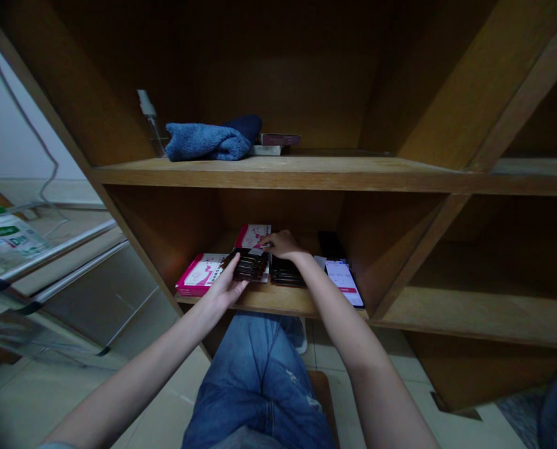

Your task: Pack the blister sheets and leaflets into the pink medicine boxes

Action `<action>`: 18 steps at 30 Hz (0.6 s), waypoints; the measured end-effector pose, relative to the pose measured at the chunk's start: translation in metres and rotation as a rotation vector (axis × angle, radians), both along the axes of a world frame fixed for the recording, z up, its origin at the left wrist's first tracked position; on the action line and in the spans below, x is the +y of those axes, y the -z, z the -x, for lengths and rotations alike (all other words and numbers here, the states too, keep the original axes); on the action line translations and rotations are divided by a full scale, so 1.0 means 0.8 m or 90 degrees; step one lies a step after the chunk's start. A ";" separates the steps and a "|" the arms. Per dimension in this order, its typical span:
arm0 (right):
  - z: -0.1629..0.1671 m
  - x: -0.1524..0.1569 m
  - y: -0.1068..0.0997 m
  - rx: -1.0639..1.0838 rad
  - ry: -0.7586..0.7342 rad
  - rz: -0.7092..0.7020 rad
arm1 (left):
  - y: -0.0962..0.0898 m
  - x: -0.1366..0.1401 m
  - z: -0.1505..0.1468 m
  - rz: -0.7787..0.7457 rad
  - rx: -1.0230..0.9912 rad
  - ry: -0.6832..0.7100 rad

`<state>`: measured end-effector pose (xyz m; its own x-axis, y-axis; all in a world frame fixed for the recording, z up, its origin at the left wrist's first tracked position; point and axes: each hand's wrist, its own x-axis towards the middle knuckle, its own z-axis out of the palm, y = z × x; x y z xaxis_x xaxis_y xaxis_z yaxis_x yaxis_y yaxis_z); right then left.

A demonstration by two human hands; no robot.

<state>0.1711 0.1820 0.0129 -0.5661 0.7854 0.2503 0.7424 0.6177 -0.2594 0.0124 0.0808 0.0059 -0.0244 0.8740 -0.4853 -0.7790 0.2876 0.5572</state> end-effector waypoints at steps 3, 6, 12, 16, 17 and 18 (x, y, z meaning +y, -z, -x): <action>0.000 0.001 0.001 0.002 0.005 0.001 | 0.001 0.003 -0.003 -0.009 0.011 -0.007; -0.001 0.001 0.000 0.004 0.003 0.005 | 0.003 0.002 0.001 -0.035 0.043 0.022; -0.003 -0.004 -0.004 0.014 0.001 0.014 | 0.009 0.002 0.027 -0.031 0.204 0.192; -0.001 -0.005 -0.005 0.021 0.006 0.015 | 0.011 0.002 0.034 -0.018 0.219 0.198; 0.000 -0.005 -0.005 0.023 0.007 0.015 | 0.013 0.001 0.033 -0.021 0.205 0.190; 0.000 -0.005 -0.005 0.025 0.006 0.017 | 0.015 0.001 0.031 -0.023 0.186 0.184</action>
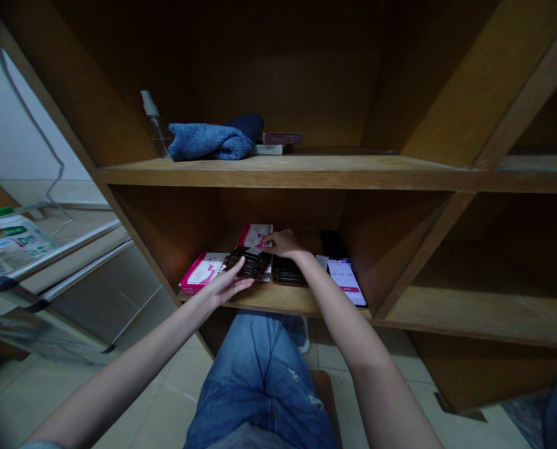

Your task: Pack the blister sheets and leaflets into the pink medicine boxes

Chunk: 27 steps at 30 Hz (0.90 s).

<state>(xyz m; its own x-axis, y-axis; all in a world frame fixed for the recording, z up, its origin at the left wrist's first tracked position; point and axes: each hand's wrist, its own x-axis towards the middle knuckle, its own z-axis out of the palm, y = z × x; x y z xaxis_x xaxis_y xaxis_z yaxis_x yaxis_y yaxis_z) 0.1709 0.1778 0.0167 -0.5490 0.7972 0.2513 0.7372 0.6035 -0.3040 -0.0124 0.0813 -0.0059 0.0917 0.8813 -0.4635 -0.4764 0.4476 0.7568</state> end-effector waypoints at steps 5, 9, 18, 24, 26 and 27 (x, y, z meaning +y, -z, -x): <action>0.005 0.000 0.000 0.005 -0.005 0.008 | 0.014 0.005 -0.014 0.004 -0.131 -0.051; 0.007 0.000 -0.001 0.003 -0.001 0.013 | 0.012 0.013 -0.020 0.031 -0.201 -0.065; 0.002 0.003 0.001 0.018 -0.010 0.030 | 0.007 0.016 -0.020 0.030 -0.080 -0.041; -0.001 -0.004 -0.002 0.033 -0.006 0.032 | 0.018 0.020 0.005 -0.003 0.035 0.009; -0.002 -0.004 -0.002 0.038 -0.009 0.033 | 0.021 0.024 0.014 0.005 0.054 0.029; -0.003 -0.004 -0.002 0.040 -0.011 0.035 | 0.022 0.026 0.016 0.009 0.056 0.034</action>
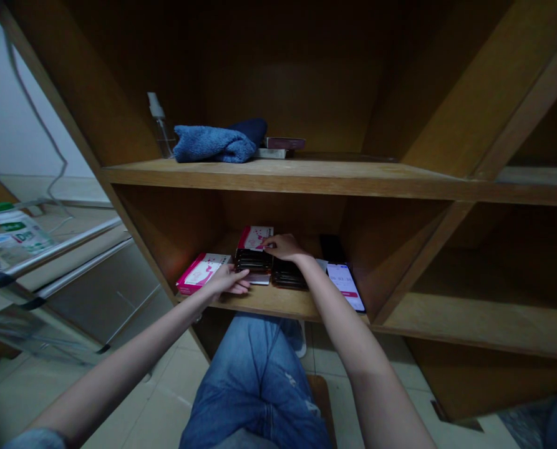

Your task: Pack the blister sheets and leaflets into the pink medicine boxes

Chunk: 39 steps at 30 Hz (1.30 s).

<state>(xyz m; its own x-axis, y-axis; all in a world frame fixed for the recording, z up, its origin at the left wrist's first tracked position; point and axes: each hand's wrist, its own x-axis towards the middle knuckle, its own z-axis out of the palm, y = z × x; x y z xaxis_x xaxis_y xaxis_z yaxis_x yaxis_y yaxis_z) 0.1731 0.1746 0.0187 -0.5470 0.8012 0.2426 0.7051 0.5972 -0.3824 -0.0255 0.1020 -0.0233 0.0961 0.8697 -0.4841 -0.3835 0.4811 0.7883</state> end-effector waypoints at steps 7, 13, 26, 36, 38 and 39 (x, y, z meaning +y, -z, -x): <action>-0.003 0.005 0.006 0.018 -0.006 0.014 | -0.003 0.003 -0.016 0.003 -0.108 -0.085; 0.000 0.003 0.005 0.020 -0.015 0.027 | -0.031 0.003 -0.033 -0.012 -0.212 -0.130; 0.003 0.009 0.005 0.004 -0.004 0.060 | -0.036 -0.012 -0.046 -0.197 -0.084 -0.132; 0.001 -0.002 -0.005 -0.014 -0.024 0.057 | -0.024 -0.015 0.020 -0.584 0.763 0.042; 0.002 -0.001 -0.004 -0.022 -0.013 0.047 | -0.017 -0.014 0.020 -0.592 0.754 0.092; 0.003 0.000 -0.003 -0.025 -0.007 0.043 | -0.014 -0.013 0.018 -0.607 0.741 0.104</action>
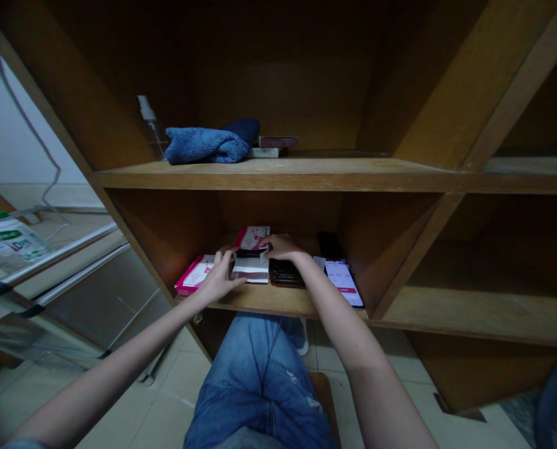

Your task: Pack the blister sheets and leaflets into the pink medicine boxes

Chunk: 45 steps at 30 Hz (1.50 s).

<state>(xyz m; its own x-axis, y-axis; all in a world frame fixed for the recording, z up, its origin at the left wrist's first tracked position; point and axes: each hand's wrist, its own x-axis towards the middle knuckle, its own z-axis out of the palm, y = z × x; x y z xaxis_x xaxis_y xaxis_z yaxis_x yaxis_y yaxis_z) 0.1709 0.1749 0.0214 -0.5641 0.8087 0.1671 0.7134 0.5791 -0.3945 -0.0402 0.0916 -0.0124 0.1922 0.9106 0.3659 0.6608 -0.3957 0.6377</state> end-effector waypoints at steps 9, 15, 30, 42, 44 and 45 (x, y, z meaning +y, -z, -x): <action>0.004 0.003 0.008 -0.020 0.029 -0.045 | 0.005 0.023 -0.010 -0.109 -0.016 0.048; 0.004 0.004 0.010 -0.024 0.033 -0.046 | -0.004 0.035 -0.016 -0.078 -0.153 0.024; 0.000 0.003 0.011 0.016 0.000 -0.012 | -0.002 0.109 -0.023 0.020 -0.203 -0.053; 0.001 0.005 0.010 0.026 -0.005 0.012 | -0.013 0.110 -0.016 0.043 -0.074 -0.050; 0.001 0.004 0.010 0.028 -0.006 0.006 | -0.018 0.103 -0.016 0.038 -0.031 -0.058; 0.001 0.004 0.010 0.029 -0.006 0.003 | -0.020 0.100 -0.016 0.036 -0.011 -0.062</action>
<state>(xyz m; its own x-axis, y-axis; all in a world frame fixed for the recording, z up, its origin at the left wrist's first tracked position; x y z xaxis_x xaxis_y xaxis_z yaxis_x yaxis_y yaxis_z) 0.1703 0.1778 0.0134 -0.5636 0.8042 0.1888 0.6891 0.5837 -0.4294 -0.0273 0.1713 0.0033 0.0959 0.9439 0.3159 0.6837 -0.2931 0.6683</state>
